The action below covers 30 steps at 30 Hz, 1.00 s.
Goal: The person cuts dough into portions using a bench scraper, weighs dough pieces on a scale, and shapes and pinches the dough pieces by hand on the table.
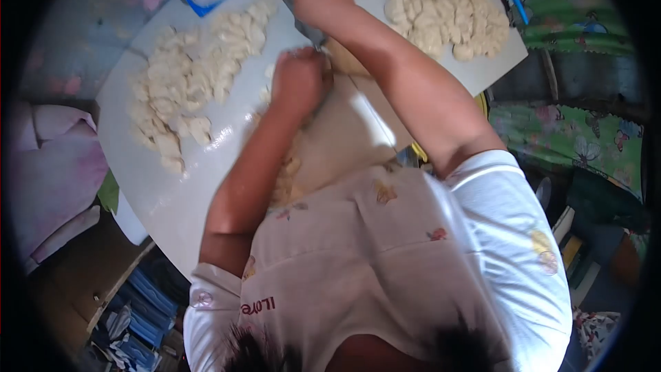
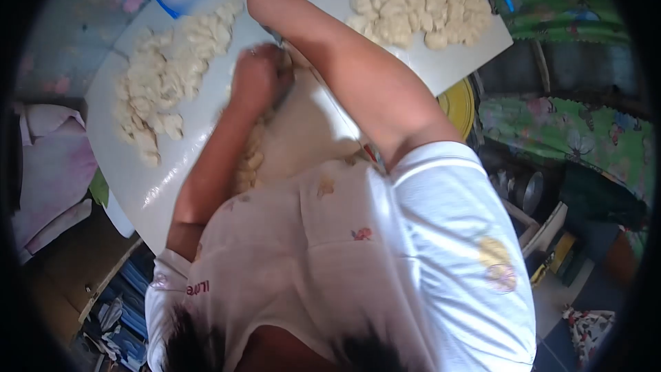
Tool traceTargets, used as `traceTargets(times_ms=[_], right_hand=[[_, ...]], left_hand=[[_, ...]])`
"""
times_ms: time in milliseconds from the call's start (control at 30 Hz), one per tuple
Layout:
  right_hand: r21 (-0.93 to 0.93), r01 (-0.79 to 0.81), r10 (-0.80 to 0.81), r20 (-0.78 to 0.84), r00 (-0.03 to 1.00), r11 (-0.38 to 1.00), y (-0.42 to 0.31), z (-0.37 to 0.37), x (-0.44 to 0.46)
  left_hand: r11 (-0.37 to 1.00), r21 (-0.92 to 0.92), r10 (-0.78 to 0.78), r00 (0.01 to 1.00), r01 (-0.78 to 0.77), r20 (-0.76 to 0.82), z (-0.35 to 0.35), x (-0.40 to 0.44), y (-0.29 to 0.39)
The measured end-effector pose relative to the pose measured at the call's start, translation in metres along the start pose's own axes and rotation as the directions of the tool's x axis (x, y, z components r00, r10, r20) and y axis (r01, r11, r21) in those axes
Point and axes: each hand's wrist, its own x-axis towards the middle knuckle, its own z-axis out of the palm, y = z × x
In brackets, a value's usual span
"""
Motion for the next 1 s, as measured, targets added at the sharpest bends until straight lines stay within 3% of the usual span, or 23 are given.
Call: traceTargets(times_ms=[67, 133, 200, 233, 267, 333, 400, 467, 500, 533, 600, 633, 700, 733, 800, 833, 867, 900, 933, 1000], right_hand=[[0.045, 0.040, -0.032, -0.177, 0.984, 0.998, -0.003, -0.011, 0.002], [0.133, 0.083, -0.036, -0.320, 0.947, 0.988, 0.001, -0.024, -0.016], [0.177, 0.111, -0.040, -0.363, 0.931, 0.978, 0.020, -0.035, -0.050], [0.186, 0.124, -0.045, -0.381, 0.924, 0.975, 0.028, -0.037, -0.063], [0.183, 0.129, -0.054, -0.368, 0.928, 0.975, 0.031, -0.036, -0.075], [0.155, 0.034, 0.001, -0.218, 0.976, 0.987, 0.032, -0.036, -0.093], [0.131, 0.022, 0.001, -0.173, 0.985, 0.991, 0.027, -0.032, -0.100], [0.134, -0.073, 0.086, -0.094, 0.992, 0.988, 0.020, -0.027, -0.104], [0.104, -0.098, 0.107, -0.088, 0.990, 0.990, 0.016, -0.027, -0.106], [0.109, -0.108, 0.117, -0.085, 0.990, 0.988, 0.014, -0.027, -0.109], [0.006, -0.090, 0.090, -0.075, 0.993, 0.996, 0.012, -0.025, -0.112], [0.010, -0.099, 0.099, -0.066, 0.993, 0.995, 0.010, -0.026, -0.112], [-0.048, -0.136, 0.136, -0.003, 0.991, 0.990, 0.002, -0.023, -0.113], [-0.038, -0.090, 0.088, -0.046, 0.995, 0.995, 0.005, -0.015, -0.107], [0.003, -0.002, 0.003, -0.087, 0.996, 1.000, 0.012, 0.001, -0.080], [0.027, 0.049, -0.046, -0.113, 0.993, 0.998, 0.012, 0.002, -0.051], [-0.005, -0.016, 0.015, -0.087, 0.996, 1.000, 0.008, 0.009, -0.014], [-0.041, -0.065, 0.061, -0.078, 0.995, 0.997, 0.002, 0.007, 0.014], [-0.048, -0.046, 0.040, -0.127, 0.991, 0.998, -0.001, -0.004, 0.016], [0.097, 0.059, -0.022, -0.347, 0.938, 0.993, -0.006, -0.019, 0.010]], left_hand=[[0.999, -0.038, 0.017, 1.000, -0.017, 0.015, -0.003, -0.006, -0.002], [1.000, -0.013, 0.026, 0.996, -0.027, -0.085, -0.006, -0.014, -0.006], [0.964, -0.182, -0.179, 0.980, 0.192, 0.085, -0.019, -0.016, -0.001], [0.977, -0.103, -0.175, 0.980, 0.185, 0.093, -0.018, -0.018, -0.004], [0.974, -0.109, -0.190, 0.978, 0.199, 0.092, -0.018, -0.017, -0.004], [0.989, 0.141, -0.016, 0.982, 0.044, -0.190, -0.024, -0.007, -0.001], [0.993, 0.115, -0.017, 0.984, 0.038, -0.177, -0.021, 0.006, -0.002], [0.984, -0.174, 0.008, 0.986, -0.037, -0.164, -0.008, 0.018, -0.007], [0.947, -0.319, -0.001, 0.994, -0.034, -0.108, -0.012, 0.027, -0.007], [0.947, -0.321, 0.003, 0.995, -0.034, -0.098, -0.016, 0.028, -0.006], [0.884, -0.377, -0.155, 0.934, 0.277, 0.323, -0.027, 0.032, -0.003], [0.881, -0.379, -0.155, 0.930, 0.283, 0.334, -0.021, 0.031, -0.004], [0.963, -0.265, -0.008, 0.990, 0.046, 0.140, -0.004, 0.024, -0.011], [0.960, -0.273, -0.018, 0.987, 0.062, 0.159, 0.001, 0.022, -0.013], [0.987, -0.131, 0.095, 0.995, -0.097, -0.024, 0.010, 0.013, -0.011], [0.976, -0.202, 0.086, 0.996, -0.083, 0.007, 0.015, 0.014, -0.013], [0.975, -0.197, 0.104, 0.995, -0.102, -0.004, 0.013, 0.013, -0.007], [0.985, -0.172, 0.011, 1.000, -0.008, 0.014, 0.010, 0.011, 0.001], [0.987, -0.138, -0.077, 0.997, 0.079, 0.018, 0.004, 0.011, 0.004], [0.949, -0.274, -0.163, 0.987, 0.154, -0.009, -0.005, 0.000, 0.000]])
